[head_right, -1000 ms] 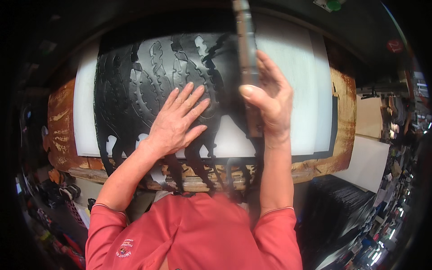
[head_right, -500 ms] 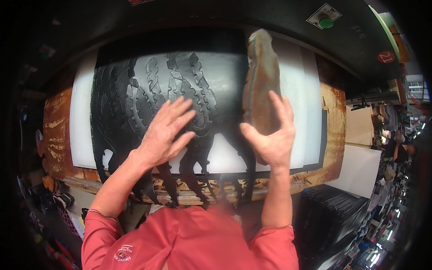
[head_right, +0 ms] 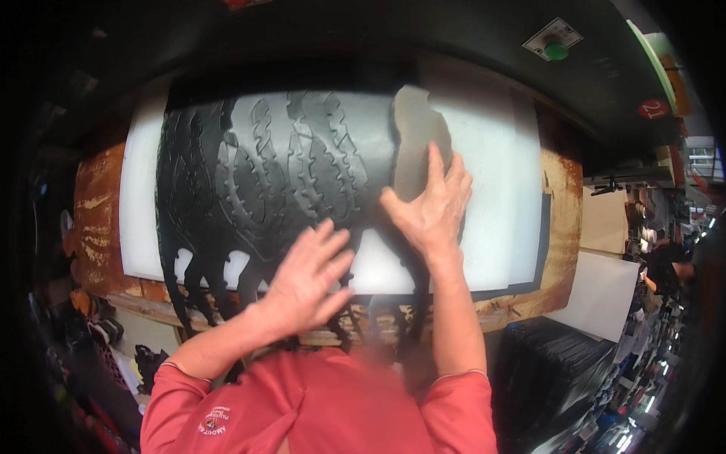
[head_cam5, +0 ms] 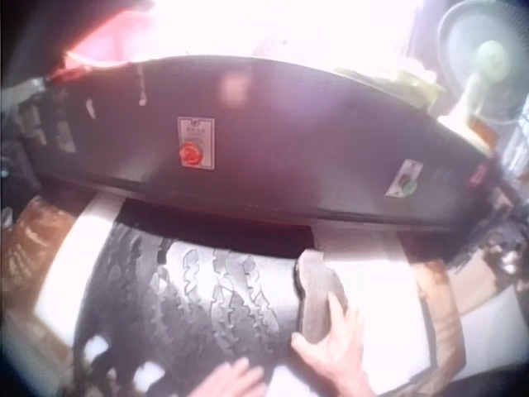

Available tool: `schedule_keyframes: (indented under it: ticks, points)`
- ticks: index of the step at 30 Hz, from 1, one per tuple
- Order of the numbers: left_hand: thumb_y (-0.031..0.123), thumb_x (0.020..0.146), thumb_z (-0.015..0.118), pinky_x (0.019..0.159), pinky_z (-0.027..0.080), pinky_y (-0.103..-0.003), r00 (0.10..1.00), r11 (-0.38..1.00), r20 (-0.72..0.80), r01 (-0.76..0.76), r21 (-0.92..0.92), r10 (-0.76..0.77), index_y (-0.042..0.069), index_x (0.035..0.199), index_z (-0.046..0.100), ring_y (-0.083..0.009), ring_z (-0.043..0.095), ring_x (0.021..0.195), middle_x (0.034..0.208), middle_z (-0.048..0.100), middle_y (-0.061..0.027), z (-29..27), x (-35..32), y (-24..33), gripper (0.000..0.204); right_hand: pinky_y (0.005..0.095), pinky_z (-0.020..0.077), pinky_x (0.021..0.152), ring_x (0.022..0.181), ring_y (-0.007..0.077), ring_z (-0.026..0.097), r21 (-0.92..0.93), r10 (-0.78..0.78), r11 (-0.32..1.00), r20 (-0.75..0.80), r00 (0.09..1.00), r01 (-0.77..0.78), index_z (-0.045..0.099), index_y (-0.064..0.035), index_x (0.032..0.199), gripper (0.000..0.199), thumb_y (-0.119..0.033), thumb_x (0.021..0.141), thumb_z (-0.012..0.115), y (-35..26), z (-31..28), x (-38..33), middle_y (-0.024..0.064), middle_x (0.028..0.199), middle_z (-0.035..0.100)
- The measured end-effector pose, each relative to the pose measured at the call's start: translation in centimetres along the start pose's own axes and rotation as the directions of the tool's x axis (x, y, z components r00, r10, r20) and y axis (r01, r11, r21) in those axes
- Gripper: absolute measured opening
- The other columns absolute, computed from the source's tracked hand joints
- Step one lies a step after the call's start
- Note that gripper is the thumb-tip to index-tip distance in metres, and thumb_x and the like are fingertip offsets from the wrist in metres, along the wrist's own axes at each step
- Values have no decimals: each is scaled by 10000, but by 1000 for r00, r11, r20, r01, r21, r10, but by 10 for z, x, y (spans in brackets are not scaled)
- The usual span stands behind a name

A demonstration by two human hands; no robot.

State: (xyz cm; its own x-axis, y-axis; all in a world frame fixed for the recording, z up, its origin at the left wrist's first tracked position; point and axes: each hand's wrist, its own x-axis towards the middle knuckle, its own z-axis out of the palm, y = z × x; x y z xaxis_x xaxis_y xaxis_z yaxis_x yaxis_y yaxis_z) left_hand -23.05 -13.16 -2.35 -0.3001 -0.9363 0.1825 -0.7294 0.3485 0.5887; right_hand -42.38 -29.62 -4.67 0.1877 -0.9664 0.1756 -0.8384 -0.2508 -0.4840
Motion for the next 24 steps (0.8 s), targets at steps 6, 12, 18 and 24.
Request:
schedule_keyframes:
  ticks: [6, 12, 18, 24]
  points:
    - [317, 900, 767, 1164, 411, -532, 953, 971, 222, -227, 74, 206, 54, 963, 768, -385, 508, 1379, 1234, 632, -122, 16, -27, 17, 271, 551, 388, 1225, 1451, 486, 426, 37, 57, 998, 44, 997, -59, 544, -83, 1565, 974, -358, 687, 861, 1, 1, 3, 334, 1581, 440]
    - [342, 895, 803, 1039, 459, -463, 932, 939, 115, -339, -55, 343, 85, 736, 679, -306, 594, 1075, 865, 595, -67, 26, -31, 6, 326, 543, 431, 1181, 1389, 477, 463, 223, -51, 974, 84, 995, 31, 534, -71, 1566, 983, -297, 662, 845, 19, -20, 6, 312, 1536, 487]
    - [275, 868, 869, 888, 475, -427, 966, 943, 102, -204, -263, 238, 96, 681, 579, -262, 592, 821, 758, 514, -45, 12, -77, 22, 389, 562, 428, 1164, 1349, 492, 484, 63, -299, 954, 88, 950, 294, 481, -106, 1614, 1068, -278, 629, 856, 28, -64, -15, 328, 1540, 467]
    - [237, 886, 863, 883, 481, -411, 976, 924, 140, -108, -368, 169, 64, 712, 632, -273, 604, 753, 724, 559, -60, -1, -95, 25, 338, 604, 374, 1232, 1450, 442, 464, -61, -748, 604, 300, 592, 795, 600, -266, 1514, 900, 29, 673, 725, 31, -124, -11, 232, 1581, 482]
